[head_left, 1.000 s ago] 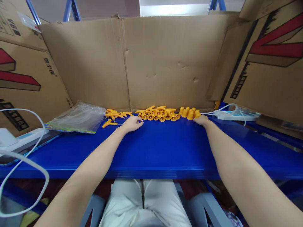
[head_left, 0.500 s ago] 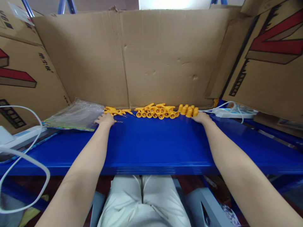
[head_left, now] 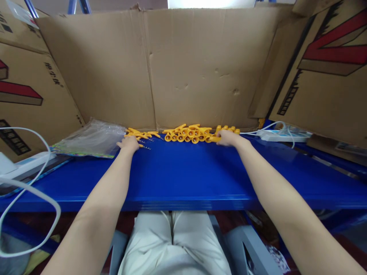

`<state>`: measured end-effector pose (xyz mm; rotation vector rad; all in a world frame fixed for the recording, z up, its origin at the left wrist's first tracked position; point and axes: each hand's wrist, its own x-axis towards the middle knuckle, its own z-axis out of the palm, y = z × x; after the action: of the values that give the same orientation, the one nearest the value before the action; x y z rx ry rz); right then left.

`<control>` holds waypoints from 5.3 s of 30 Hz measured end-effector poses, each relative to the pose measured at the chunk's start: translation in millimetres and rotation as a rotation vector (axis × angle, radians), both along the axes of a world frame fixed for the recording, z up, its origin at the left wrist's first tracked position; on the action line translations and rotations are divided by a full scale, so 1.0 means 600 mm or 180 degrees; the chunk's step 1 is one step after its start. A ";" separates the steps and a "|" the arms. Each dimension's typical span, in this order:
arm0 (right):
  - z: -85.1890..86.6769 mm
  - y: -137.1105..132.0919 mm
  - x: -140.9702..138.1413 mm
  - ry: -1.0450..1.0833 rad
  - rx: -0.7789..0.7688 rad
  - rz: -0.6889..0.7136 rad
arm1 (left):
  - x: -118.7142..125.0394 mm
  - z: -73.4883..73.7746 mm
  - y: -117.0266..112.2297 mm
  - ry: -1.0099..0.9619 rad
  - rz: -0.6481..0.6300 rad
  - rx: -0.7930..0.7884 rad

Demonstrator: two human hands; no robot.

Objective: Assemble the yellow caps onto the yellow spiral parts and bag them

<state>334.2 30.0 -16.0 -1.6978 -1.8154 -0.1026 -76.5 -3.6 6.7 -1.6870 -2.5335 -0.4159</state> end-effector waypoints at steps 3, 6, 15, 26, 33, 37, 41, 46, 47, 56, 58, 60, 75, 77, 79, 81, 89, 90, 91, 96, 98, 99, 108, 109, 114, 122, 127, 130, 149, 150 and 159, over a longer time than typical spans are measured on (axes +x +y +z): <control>0.015 -0.022 -0.038 -0.0296 -0.0510 0.0666 | 0.007 0.008 -0.004 0.0038 -0.0154 0.0098; 0.024 -0.044 -0.077 -0.0461 -0.0307 0.1100 | 0.022 0.014 -0.006 0.0146 -0.0562 0.0234; 0.013 -0.081 -0.159 -0.0586 -0.0070 0.1863 | 0.077 -0.004 -0.003 0.0040 -0.1634 0.0221; 0.005 -0.085 -0.175 -0.0485 0.0007 0.2162 | 0.094 -0.008 -0.005 -0.0011 -0.1816 0.0266; 0.008 -0.088 -0.174 -0.0221 0.0045 0.2210 | 0.099 -0.011 -0.006 0.0038 -0.1786 0.0270; 0.007 -0.087 -0.175 -0.0119 0.0048 0.2123 | 0.099 -0.012 -0.004 0.0008 -0.1791 0.0268; 0.008 -0.086 -0.175 -0.0048 -0.0020 0.2085 | 0.098 -0.013 -0.001 0.0024 -0.1819 0.0255; 0.006 -0.086 -0.175 -0.0048 -0.0132 0.2052 | 0.099 -0.014 0.000 0.0101 -0.1804 0.0220; 0.006 -0.086 -0.175 -0.0062 -0.0135 0.2041 | 0.101 -0.015 -0.001 0.0108 -0.1808 0.0212; 0.006 -0.082 -0.174 -0.0383 0.0228 0.1955 | 0.134 -0.014 -0.020 -0.0464 -0.2140 0.0384; 0.006 -0.080 -0.171 -0.0459 0.0260 0.1990 | 0.140 -0.014 -0.025 -0.0746 -0.2330 0.0380; 0.005 -0.078 -0.167 -0.0482 0.0230 0.1959 | 0.144 -0.012 -0.030 -0.1068 -0.2438 0.0337; 0.003 -0.069 -0.152 -0.0175 -0.0017 0.2083 | 0.139 0.003 -0.043 -0.2468 -0.2501 -0.0469; 0.004 -0.071 -0.152 -0.0060 -0.0176 0.2078 | 0.137 0.000 -0.042 -0.1965 -0.2644 -0.0344; 0.005 -0.072 -0.152 0.0088 -0.0303 0.2084 | 0.136 -0.003 -0.041 -0.1305 -0.2755 -0.0123; 0.004 -0.073 -0.153 0.0282 -0.0412 0.2114 | 0.137 -0.004 -0.039 -0.0687 -0.2767 0.0113; -0.002 -0.062 -0.151 0.1570 -0.0855 0.2412 | 0.140 -0.006 -0.034 -0.0223 -0.2347 0.0350; 0.000 -0.063 -0.149 0.1709 -0.0881 0.2412 | 0.139 -0.008 -0.033 -0.0271 -0.2359 0.0352; 0.003 -0.064 -0.146 0.1841 -0.0937 0.2400 | 0.138 -0.009 -0.031 -0.0318 -0.2387 0.0362; 0.019 -0.081 -0.140 0.2208 -0.1673 0.2308 | 0.137 -0.015 -0.028 -0.0456 -0.2521 0.0494; 0.021 -0.087 -0.143 0.2211 -0.1937 0.2193 | 0.138 -0.015 -0.029 -0.0455 -0.2534 0.0506; 0.021 -0.089 -0.145 0.2198 -0.2014 0.2113 | 0.138 -0.014 -0.029 -0.0451 -0.2533 0.0493; 0.027 -0.095 -0.149 0.2246 -0.2101 0.1984 | 0.137 -0.014 -0.024 -0.0444 -0.2482 0.0467; 0.027 -0.095 -0.147 0.2246 -0.2051 0.2062 | 0.137 -0.015 -0.023 -0.0452 -0.2485 0.0462; 0.022 -0.091 -0.144 0.2243 -0.1750 0.2138 | 0.135 -0.016 -0.022 -0.0443 -0.2492 0.0469; 0.024 -0.095 -0.150 0.2101 -0.1776 0.2092 | 0.139 -0.013 -0.030 -0.0378 -0.2466 0.0522; 0.023 -0.094 -0.151 0.2102 -0.1816 0.2051 | 0.139 -0.012 -0.030 -0.0259 -0.2479 0.0570; 0.024 -0.094 -0.152 0.2102 -0.1835 0.2018 | 0.138 -0.011 -0.029 -0.0243 -0.2513 0.0549; 0.028 -0.100 -0.153 0.2106 -0.2104 0.1953 | 0.135 -0.015 -0.022 -0.0253 -0.2595 0.0513; 0.028 -0.100 -0.153 0.2141 -0.2113 0.1943 | 0.136 -0.015 -0.023 -0.0264 -0.2590 0.0503; 0.027 -0.101 -0.160 0.2296 -0.2142 0.1874 | 0.136 -0.015 -0.023 -0.0171 -0.2627 0.0565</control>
<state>238.3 -30.9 0.1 -1.2297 -1.7507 1.3127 5.3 -17.2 -2.5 -2.5831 -1.6336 -0.6978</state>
